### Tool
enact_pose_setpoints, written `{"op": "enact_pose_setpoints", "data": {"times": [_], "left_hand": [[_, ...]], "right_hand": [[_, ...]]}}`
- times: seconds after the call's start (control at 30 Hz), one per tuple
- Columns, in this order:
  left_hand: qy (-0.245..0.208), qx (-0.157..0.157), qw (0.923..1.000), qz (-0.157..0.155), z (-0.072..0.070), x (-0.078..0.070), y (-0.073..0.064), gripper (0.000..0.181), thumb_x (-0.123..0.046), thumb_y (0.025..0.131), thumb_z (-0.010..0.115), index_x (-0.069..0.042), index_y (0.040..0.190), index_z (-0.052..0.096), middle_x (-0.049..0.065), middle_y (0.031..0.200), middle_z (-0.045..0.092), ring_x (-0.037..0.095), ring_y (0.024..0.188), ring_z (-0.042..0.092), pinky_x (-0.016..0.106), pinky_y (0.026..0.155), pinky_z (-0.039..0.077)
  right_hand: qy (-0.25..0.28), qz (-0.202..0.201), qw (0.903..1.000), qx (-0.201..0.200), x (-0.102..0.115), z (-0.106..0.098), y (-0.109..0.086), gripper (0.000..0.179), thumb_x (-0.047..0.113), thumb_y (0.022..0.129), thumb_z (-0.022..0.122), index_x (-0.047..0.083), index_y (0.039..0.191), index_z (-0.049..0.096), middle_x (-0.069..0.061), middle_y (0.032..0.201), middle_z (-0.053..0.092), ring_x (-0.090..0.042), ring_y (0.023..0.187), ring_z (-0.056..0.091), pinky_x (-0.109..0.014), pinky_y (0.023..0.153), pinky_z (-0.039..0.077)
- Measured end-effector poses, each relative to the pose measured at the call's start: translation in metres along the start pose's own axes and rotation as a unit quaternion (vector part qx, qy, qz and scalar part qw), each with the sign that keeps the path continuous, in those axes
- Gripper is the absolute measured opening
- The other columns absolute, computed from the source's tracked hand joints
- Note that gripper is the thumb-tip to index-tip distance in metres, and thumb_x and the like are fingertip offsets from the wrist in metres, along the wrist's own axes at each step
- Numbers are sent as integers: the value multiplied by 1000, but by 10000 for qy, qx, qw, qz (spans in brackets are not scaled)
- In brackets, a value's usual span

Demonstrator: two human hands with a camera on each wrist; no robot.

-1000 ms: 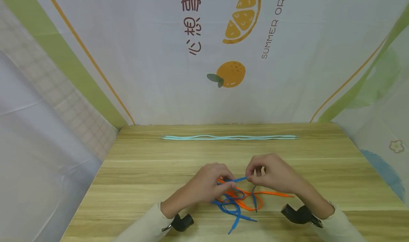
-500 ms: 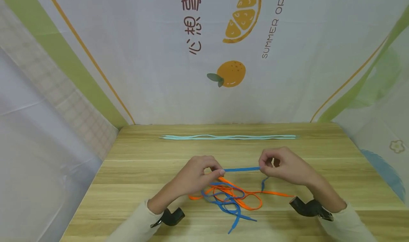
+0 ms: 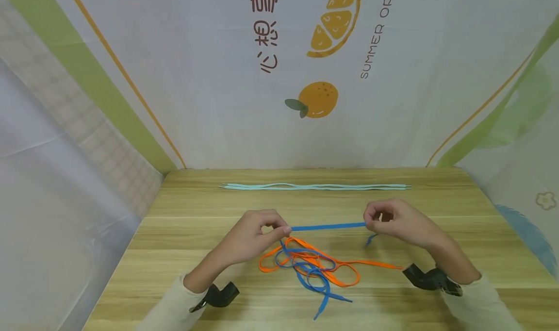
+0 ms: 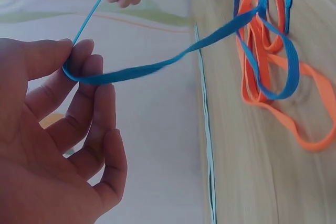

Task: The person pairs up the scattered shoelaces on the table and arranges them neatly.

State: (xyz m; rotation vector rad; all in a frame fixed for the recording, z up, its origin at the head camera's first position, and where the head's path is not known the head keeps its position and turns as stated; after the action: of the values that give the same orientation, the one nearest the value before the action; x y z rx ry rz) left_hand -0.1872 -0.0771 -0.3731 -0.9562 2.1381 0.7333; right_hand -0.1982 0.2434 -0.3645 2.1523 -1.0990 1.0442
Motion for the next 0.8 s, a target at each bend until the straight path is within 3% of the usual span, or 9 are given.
{"op": "enact_pose_setpoints", "data": {"times": [0.43,0.8], "left_hand": [[-158,-138,9997,-139,-18,1,-15,15,-27,110,71,-25,99,82,-15,99,74,11,95,70,36,84,58],[-258,-474,9983,-230,-41,5,-24,15,-22,109,73,-25,97,81,-8,97,76,15,99,72,40,92,58]], "right_hand": [[429,-102,9987,-258,-5,-25,-13,16,0,108,64,9,97,69,-7,95,64,-24,83,58,-35,76,52],[815,-247,9944,-618,-23,-52,-28,20,-7,110,54,2,98,67,-2,102,64,-21,93,59,-29,81,50]]}}
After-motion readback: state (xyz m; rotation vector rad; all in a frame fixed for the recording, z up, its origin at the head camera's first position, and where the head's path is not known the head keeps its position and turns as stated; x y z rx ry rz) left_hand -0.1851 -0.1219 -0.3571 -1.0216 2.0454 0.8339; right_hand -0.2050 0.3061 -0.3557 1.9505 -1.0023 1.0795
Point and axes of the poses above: each hand's wrist, its own y-axis towards the middle knuckle, its own z-axis out of the palm, x = y × z, the point moved 6 cm from there along y, towards the middle knuckle
